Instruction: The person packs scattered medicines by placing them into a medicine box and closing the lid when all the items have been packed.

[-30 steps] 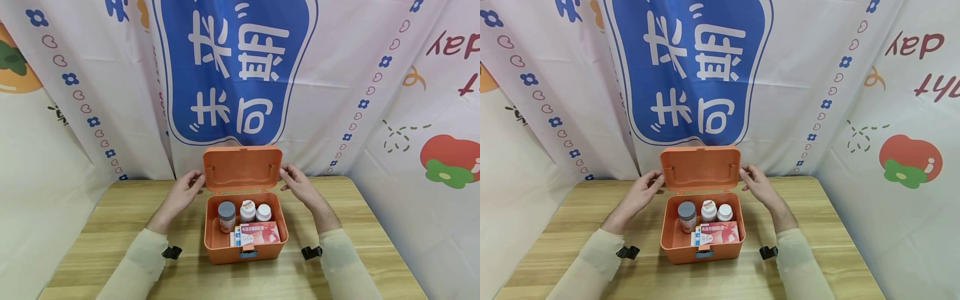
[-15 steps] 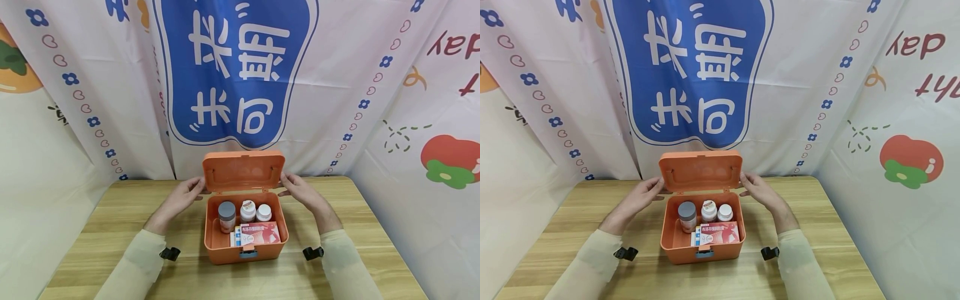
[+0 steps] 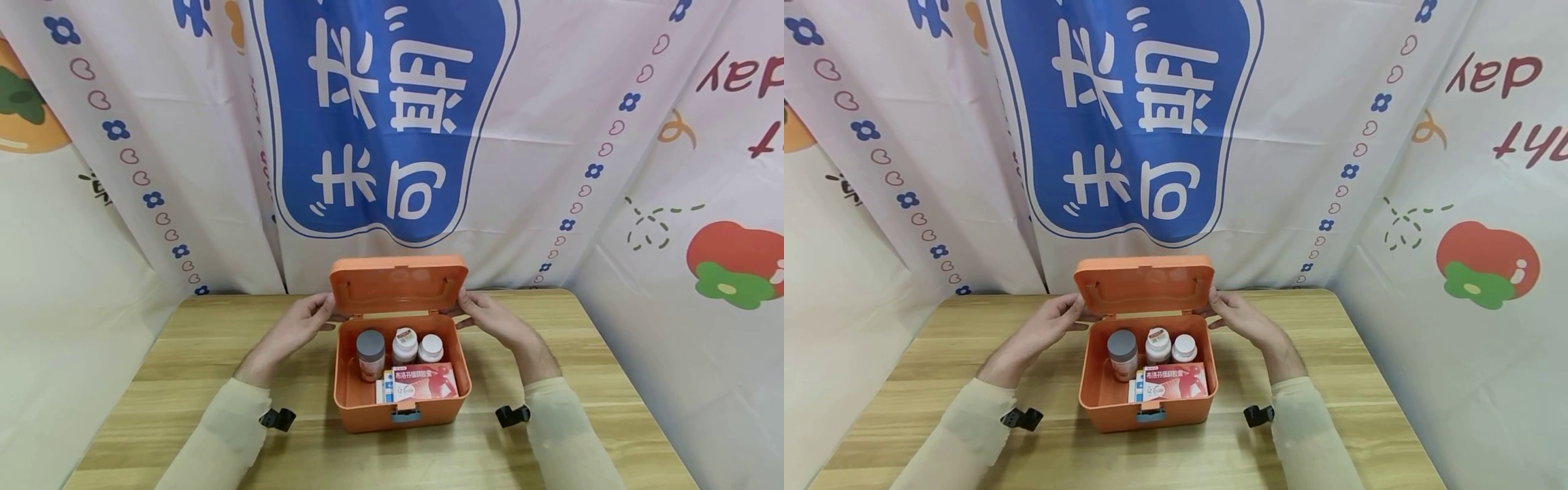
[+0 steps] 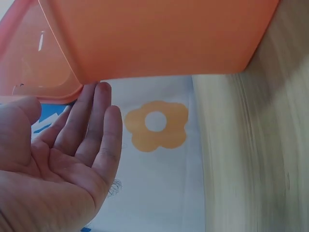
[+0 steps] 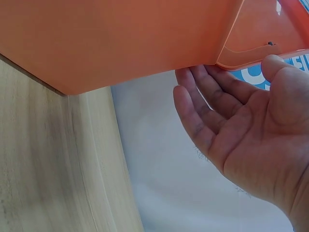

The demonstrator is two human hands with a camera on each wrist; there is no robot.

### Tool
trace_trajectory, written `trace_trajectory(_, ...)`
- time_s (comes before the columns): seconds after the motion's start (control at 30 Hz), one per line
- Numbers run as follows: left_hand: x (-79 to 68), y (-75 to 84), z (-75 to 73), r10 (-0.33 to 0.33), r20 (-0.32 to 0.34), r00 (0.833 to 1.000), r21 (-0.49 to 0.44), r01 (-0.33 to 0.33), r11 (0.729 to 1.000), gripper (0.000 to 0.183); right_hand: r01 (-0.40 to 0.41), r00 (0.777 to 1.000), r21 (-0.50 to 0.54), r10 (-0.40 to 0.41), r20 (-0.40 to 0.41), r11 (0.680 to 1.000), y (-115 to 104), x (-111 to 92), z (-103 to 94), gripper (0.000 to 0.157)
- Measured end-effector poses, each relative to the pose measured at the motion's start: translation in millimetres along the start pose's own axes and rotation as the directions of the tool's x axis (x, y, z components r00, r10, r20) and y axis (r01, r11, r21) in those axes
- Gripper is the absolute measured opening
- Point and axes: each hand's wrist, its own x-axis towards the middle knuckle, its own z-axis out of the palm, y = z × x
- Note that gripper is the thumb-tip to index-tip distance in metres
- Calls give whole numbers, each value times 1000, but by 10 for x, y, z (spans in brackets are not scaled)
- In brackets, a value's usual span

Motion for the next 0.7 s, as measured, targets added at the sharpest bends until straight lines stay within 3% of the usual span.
trace_trajectory(0.3, 37, 24, 44, 3, -39, 999, -62, -5, 998, 53, 29, 1000, 55, -29, 7, 998, 26, 10, -14, 67)
trace_trajectory(0.7, 213, -10, 38, 21, -89, 996, -107, -30, 994, 53, 29, 1000, 114, -28, -15, 993, 15, 145, -49, 68)
